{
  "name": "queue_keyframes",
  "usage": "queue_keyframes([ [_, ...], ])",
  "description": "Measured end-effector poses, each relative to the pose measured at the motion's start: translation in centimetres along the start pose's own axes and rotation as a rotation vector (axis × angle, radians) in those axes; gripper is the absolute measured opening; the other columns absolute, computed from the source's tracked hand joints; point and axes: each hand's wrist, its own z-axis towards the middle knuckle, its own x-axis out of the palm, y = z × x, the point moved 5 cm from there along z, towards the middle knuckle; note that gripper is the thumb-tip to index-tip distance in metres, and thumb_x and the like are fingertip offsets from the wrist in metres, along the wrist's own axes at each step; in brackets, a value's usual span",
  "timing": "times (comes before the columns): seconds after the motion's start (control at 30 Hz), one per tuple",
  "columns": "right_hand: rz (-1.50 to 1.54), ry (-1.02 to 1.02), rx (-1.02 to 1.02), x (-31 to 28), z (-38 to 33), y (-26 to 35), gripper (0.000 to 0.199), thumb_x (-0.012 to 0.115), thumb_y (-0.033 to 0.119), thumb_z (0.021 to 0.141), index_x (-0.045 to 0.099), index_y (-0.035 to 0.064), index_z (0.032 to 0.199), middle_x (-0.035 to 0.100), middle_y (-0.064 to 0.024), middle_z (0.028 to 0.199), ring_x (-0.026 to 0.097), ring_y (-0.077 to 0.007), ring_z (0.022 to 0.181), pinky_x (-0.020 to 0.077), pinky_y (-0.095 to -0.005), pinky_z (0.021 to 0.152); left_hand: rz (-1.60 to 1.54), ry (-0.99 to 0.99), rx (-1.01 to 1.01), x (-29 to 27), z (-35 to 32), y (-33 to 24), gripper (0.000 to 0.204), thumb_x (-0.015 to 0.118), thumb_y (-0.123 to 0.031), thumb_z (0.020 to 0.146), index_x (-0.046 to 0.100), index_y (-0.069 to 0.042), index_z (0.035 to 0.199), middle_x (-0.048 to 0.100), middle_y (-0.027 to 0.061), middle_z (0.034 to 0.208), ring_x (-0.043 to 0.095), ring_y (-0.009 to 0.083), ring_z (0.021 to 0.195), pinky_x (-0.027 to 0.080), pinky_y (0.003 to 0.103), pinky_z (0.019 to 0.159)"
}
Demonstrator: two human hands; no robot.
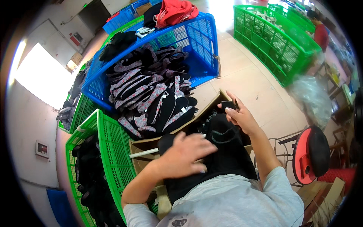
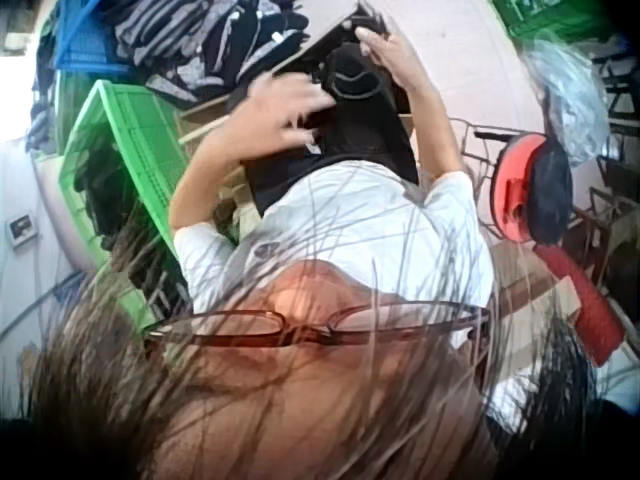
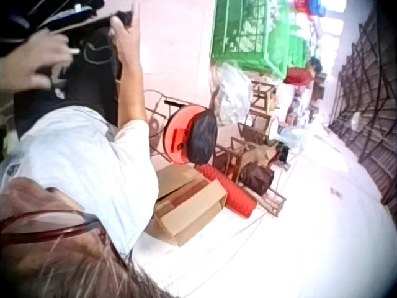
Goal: The person assembles slippers by hand, taking a sole and an upper from a blue crate, attaching a strap, and placing the finished slipper into a green crate. The process is repeated for multiple units.
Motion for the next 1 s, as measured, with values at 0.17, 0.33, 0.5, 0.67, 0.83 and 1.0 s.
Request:
queue_keyframes([
  [0.17,-0.152,0.589,0.108,1.4,-1.8,-2.2,0.008,0.068,0.01,0.091,0.069,0.0024,0.091,0.07,-0.0127,0.104,0.059,-0.0106,0.075,0.0478,-0.0235,0.067,-0.328,-0.538,-0.379,-6.3,-2.5,5.2,0.055,0.077,-0.014,0.073,0.063,-0.003,0.125,0.064,0.0115,0.127,0.059,0.0252,0.119,0.043,0.037,0.103],
  [0.33,0.544,-0.053,-0.107,0.9,1.2,-4.9,0.032,0.052,0.009,0.098,0.054,0.0045,0.129,0.068,-0.0129,0.099,0.043,-0.0066,0.055,0.0304,-0.0204,0.044,-0.506,-0.898,-0.587,-0.5,-1.8,9.2,0.032,0.071,-0.003,0.08,0.068,-0.006,0.111,0.066,0.0105,0.115,0.063,0.0228,0.108,0.047,0.036,0.096],
  [0.5,0.434,-0.052,-0.068,0.8,1.4,-9.5,0.019,0.054,0.01,0.098,0.058,0.0052,0.116,0.068,-0.0124,0.097,0.044,-0.0073,0.054,0.0329,-0.0203,0.046,-0.137,-0.67,-0.104,2.9,2.1,6.2,0.026,0.073,-0.001,0.074,0.07,-0.008,0.1,0.067,0.0103,0.107,0.063,0.0308,0.107,0.048,0.04,0.096],
  [0.67,0.283,-0.049,-0.106,2.5,1.3,-11.6,0.02,0.053,0.008,0.101,0.058,0.0017,0.118,0.07,-0.0111,0.099,0.046,-0.0065,0.06,0.0393,-0.0203,0.054,-0.013,-0.671,-0.636,4.6,2.3,22.7,0.038,0.072,-0.014,0.078,0.065,-0.003,0.113,0.066,0.0144,0.109,0.061,0.0332,0.108,0.046,0.041,0.097],
  [0.83,0.306,0.057,-0.183,2.9,1.5,-11.9,0.019,0.051,0.004,0.101,0.057,0.0021,0.119,0.069,-0.0123,0.102,0.047,-0.0059,0.063,0.0406,-0.0199,0.058,0.14,-0.48,-1.016,8.0,4.4,33.0,0.091,0.081,-0.027,0.073,0.035,-0.011,0.15,0.034,0.0253,0.148,0.041,0.0455,0.131,0.041,0.046,0.106],
  [1.0,0.342,0.013,-0.191,1.4,1.1,-11.2,0.019,0.05,0.003,0.101,0.058,0.0021,0.118,0.069,-0.0144,0.101,0.048,-0.0071,0.061,0.041,-0.0206,0.057,0.196,-0.29,-1.117,10.1,8.9,37.3,0.086,0.077,-0.033,0.079,0.033,-0.023,0.152,0.025,0.024,0.155,0.027,0.0441,0.142,0.044,0.051,0.105],
])
